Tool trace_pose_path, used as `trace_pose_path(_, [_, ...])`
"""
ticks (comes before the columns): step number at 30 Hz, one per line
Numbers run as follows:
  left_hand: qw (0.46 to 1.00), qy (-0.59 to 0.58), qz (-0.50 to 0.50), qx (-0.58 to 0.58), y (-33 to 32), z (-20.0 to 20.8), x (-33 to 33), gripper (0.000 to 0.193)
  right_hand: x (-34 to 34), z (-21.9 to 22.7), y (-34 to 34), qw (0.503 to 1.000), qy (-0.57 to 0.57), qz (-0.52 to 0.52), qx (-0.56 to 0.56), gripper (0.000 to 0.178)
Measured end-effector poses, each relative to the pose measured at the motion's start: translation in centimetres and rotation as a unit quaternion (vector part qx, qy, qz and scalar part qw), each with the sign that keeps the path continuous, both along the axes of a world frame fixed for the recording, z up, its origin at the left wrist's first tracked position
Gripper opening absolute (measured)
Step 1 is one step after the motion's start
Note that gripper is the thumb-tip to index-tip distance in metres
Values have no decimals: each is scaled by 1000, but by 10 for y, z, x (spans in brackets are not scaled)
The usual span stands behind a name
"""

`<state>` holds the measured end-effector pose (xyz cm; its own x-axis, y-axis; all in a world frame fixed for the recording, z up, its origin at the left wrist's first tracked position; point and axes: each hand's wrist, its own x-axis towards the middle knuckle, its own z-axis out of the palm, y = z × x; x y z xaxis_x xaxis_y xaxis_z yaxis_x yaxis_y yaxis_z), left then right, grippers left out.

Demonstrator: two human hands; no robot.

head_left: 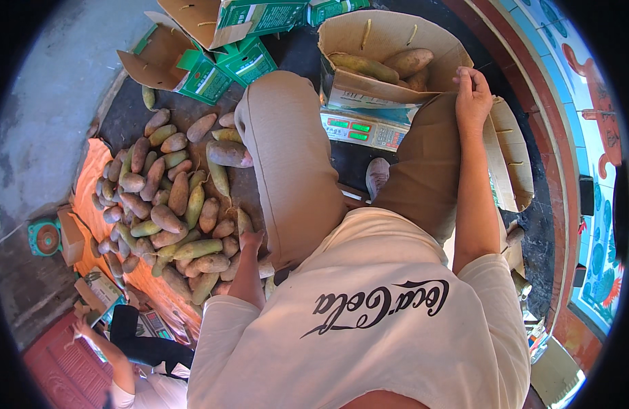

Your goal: Sort and weigh lotus roots into cardboard boxes.

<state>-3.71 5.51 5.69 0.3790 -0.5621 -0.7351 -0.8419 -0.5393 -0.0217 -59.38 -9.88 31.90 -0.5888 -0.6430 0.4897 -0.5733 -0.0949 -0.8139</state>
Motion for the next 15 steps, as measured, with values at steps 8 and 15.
trace_pose_path(8, [999, 17, 29, -2, -2, 8, -1, 73, -3, -2, -2, 1000, 13, 5, -4, 14])
trace_pose_path(15, [999, 25, 39, -4, -3, 0, 1, 69, -4, -1, 0, 999, 35, -4, 11, 13])
